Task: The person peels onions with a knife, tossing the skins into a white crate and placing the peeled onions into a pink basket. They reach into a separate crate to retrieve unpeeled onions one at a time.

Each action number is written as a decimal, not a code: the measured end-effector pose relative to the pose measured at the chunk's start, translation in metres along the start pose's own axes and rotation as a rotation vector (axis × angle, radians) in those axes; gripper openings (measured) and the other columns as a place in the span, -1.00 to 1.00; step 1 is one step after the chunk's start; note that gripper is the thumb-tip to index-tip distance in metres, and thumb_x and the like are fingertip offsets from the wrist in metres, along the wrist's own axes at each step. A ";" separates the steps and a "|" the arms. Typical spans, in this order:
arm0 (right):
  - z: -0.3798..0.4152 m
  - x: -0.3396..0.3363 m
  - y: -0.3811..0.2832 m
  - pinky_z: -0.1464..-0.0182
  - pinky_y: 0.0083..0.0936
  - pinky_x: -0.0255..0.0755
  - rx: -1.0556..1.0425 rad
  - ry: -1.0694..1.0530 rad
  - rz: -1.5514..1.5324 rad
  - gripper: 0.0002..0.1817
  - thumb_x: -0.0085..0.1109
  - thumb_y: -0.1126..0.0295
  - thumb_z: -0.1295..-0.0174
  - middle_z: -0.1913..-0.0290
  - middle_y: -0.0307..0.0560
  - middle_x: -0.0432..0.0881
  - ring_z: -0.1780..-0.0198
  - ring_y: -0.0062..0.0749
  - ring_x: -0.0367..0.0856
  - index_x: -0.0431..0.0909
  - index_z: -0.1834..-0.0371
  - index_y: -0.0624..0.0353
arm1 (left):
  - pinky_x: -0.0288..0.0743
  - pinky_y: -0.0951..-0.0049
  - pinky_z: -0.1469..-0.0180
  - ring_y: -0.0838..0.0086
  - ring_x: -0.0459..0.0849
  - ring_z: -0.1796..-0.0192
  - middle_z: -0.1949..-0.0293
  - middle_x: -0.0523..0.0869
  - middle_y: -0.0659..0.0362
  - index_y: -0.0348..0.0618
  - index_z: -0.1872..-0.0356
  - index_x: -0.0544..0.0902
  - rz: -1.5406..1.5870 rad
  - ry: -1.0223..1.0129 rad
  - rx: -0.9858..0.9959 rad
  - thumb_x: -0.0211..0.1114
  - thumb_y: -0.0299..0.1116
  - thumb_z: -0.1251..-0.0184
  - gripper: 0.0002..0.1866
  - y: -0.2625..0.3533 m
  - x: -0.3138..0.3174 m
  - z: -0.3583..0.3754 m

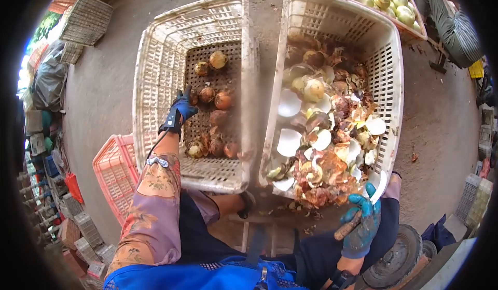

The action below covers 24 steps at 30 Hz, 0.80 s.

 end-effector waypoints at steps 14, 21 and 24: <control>-0.003 0.018 -0.002 0.46 -0.65 0.50 0.052 -0.051 0.044 -0.45 -0.05 0.17 -0.53 0.15 -0.12 0.67 0.46 -0.65 0.49 0.27 -0.47 0.23 | 0.68 -0.13 0.11 0.11 0.65 -0.09 -0.04 0.69 0.16 0.11 -0.23 0.53 1.541 -0.290 -0.161 0.42 -0.25 -0.15 -0.44 -0.031 0.033 -0.027; 0.008 0.021 0.011 0.37 -0.65 0.51 -0.019 -0.220 0.005 -0.60 0.09 0.36 -0.47 0.10 -0.18 0.66 0.41 -0.67 0.53 0.39 -0.33 0.19 | 0.70 -0.15 0.06 -0.11 0.72 -0.04 -0.10 0.69 -0.13 -0.18 -0.26 0.53 1.863 -0.459 0.338 0.27 0.09 -0.26 -0.33 0.066 -0.124 0.020; 0.021 0.027 0.006 0.33 -0.68 0.50 -0.110 -0.269 -0.027 -0.54 0.10 0.35 -0.49 0.06 -0.26 0.64 0.38 -0.71 0.52 0.39 -0.42 0.14 | 0.72 -0.05 0.07 -0.12 0.71 -0.06 -0.11 0.69 -0.11 -0.21 -0.30 0.50 1.602 -0.195 0.706 0.23 0.11 -0.30 -0.30 0.100 -0.169 0.048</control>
Point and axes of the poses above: each hand's wrist, its own z-axis away from the middle knuckle, its own x-axis out of the palm, y = z × x, the point moved 7 cm from there along -z, towards the middle knuckle
